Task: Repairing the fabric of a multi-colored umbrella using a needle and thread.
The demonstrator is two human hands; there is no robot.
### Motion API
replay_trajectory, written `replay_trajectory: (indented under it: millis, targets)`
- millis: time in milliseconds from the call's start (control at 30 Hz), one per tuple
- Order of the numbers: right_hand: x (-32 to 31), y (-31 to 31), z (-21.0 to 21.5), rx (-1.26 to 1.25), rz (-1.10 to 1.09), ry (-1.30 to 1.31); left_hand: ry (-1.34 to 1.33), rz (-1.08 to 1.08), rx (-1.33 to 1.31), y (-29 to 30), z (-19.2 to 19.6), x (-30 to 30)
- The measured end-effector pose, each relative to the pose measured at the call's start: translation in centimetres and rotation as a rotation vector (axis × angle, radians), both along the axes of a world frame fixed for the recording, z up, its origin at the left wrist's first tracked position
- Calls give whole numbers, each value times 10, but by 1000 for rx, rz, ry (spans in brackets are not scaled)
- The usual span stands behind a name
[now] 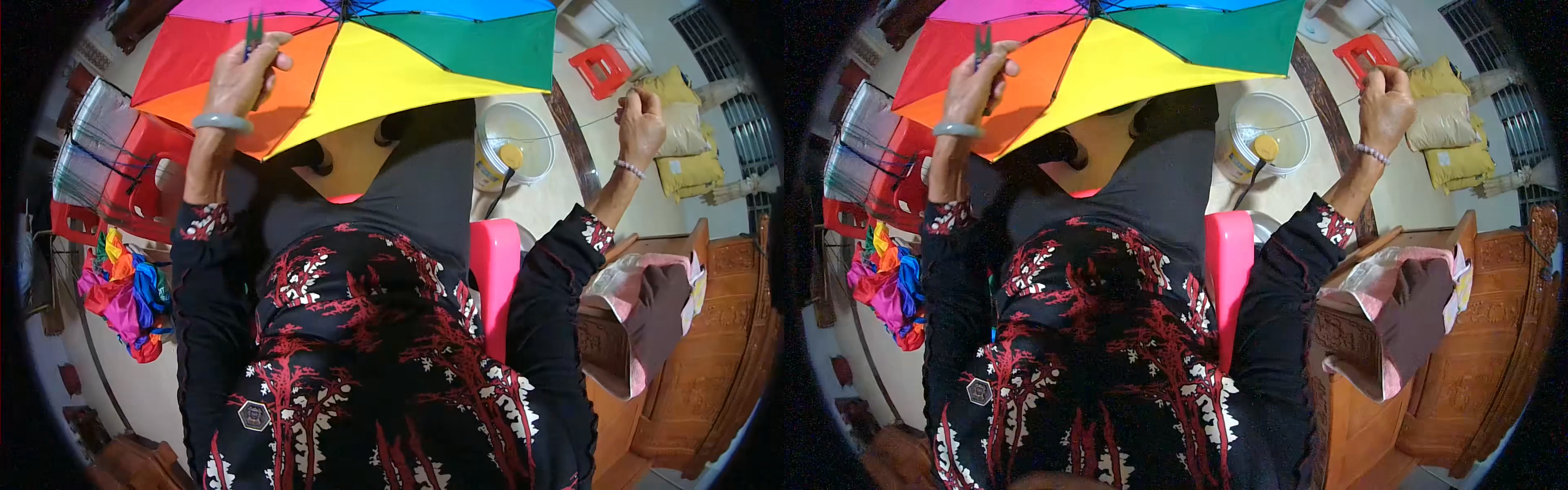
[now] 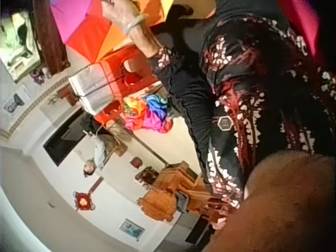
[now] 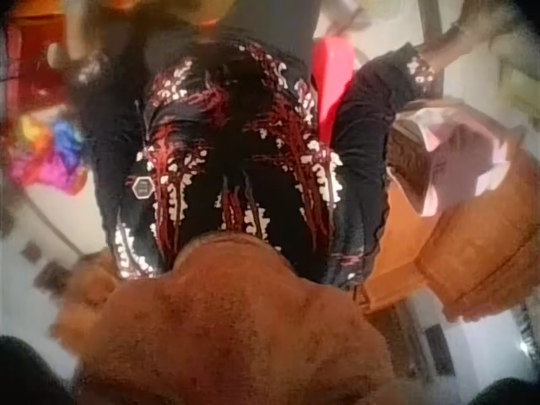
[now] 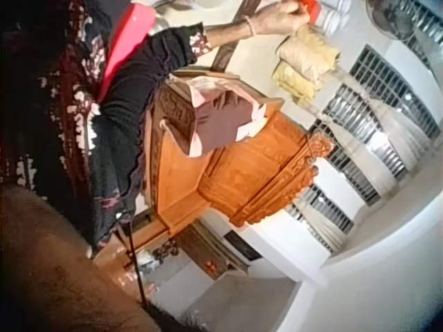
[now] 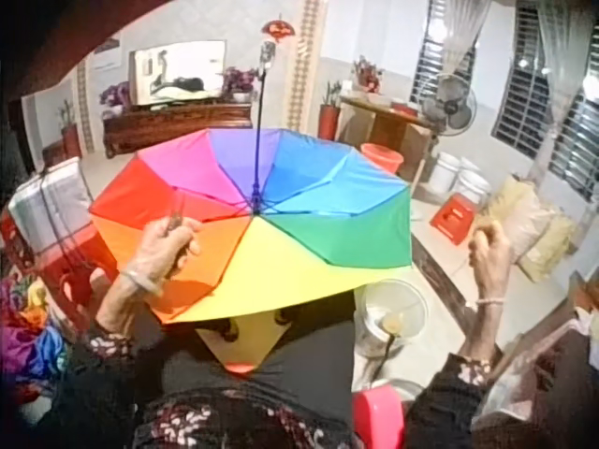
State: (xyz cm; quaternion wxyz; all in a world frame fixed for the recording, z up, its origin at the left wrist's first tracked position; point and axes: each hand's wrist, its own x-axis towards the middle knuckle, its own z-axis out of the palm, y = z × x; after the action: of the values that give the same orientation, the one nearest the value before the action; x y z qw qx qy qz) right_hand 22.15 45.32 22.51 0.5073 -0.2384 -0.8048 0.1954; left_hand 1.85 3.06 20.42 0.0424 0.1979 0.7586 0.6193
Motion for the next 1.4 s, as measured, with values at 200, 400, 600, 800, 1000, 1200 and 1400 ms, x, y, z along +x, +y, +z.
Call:
replay_trajectory:
  millis: [200, 400, 600, 800, 1000, 1200, 1400]
  targets:
    - [5, -21, -2, 312, -220, -176, 114, -63, -43, -13, 17, 29]
    - [24, 1, -8, 36, -37, -351, 101, -48, -36, -27, 11, 42]
    - [59, 37, 10, -114, -223, -43, 111, -116, -86, -32, -8, 36]
    - [58, 71, -1, 119, -263, -42, 156, -133, -140, -29, -8, 40]
    - [-1, -21, -54, 70, 231, -834, 93, -86, -116, -29, -1, 54]
    - [-48, -140, -88, 156, 1010, -1131, 99, -93, -92, -31, 1, 60]
    - [-84, -221, -94, 326, 1480, -994, 110, -109, -104, -24, 2, 66]
